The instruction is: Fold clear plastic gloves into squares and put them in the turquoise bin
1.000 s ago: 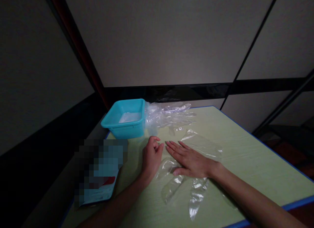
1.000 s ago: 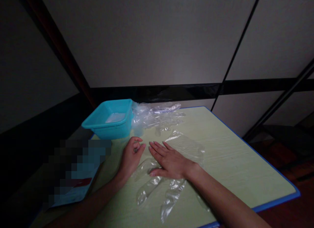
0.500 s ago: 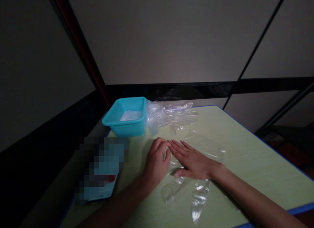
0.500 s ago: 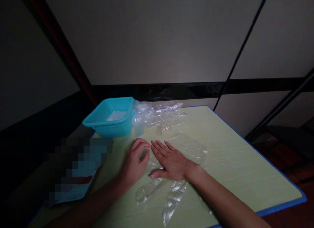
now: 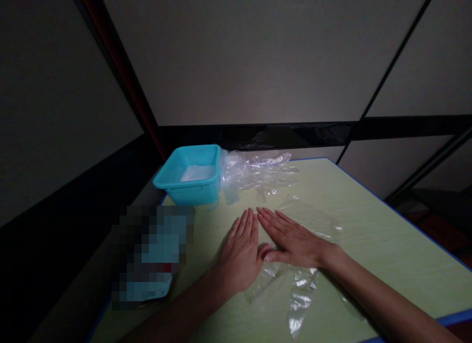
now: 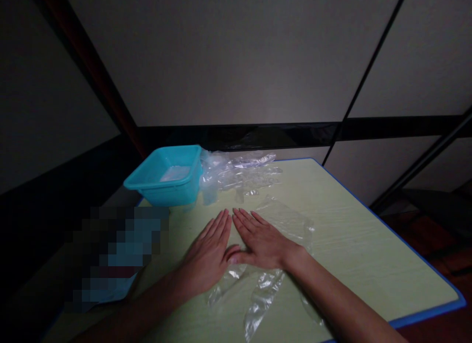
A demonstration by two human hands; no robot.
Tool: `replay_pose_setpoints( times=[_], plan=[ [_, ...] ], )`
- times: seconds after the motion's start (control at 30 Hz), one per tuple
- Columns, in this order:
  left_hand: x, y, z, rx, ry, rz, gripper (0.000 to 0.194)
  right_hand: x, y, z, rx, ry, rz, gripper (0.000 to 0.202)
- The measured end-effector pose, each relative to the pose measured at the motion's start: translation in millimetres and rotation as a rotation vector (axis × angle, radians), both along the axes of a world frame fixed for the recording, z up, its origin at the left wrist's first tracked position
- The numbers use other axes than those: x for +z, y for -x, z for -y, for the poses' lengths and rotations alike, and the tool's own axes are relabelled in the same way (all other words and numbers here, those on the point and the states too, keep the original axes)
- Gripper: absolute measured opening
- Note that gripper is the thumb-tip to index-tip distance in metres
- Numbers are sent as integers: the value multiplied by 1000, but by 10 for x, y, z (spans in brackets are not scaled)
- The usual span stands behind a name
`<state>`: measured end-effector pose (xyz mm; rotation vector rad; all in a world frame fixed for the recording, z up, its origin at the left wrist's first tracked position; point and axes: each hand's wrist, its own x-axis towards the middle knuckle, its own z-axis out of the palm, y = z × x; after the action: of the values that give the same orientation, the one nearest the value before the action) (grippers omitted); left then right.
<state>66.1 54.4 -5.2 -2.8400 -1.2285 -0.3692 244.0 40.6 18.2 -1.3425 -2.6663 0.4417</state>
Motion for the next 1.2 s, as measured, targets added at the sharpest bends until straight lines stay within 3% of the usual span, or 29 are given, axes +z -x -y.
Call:
replay_pose_setpoints(
  times=[0.17,0.37,0.8,0.9,1.1,1.2],
  plan=[
    [26,4,-3,-15,-39,-36,60,-76,-260,-130,-137,-24,22,78],
    [28,11,3,-1,-28,-62,62,-118,-517,-285,-352,-6,94,83],
    [39,21,10,-1,-18,-46,62,-196,-741,-334,-534,-134,61,77],
    [37,22,8,1,-15,-28,63,-101,-684,-302,-472,-162,22,76],
    [34,24,9,-5,-22,-10,63,80,-272,-153,15,-131,-72,71],
    [38,18,7,-5,-11,-6,66,61,-99,-100,124,-79,-59,75]
  ],
)
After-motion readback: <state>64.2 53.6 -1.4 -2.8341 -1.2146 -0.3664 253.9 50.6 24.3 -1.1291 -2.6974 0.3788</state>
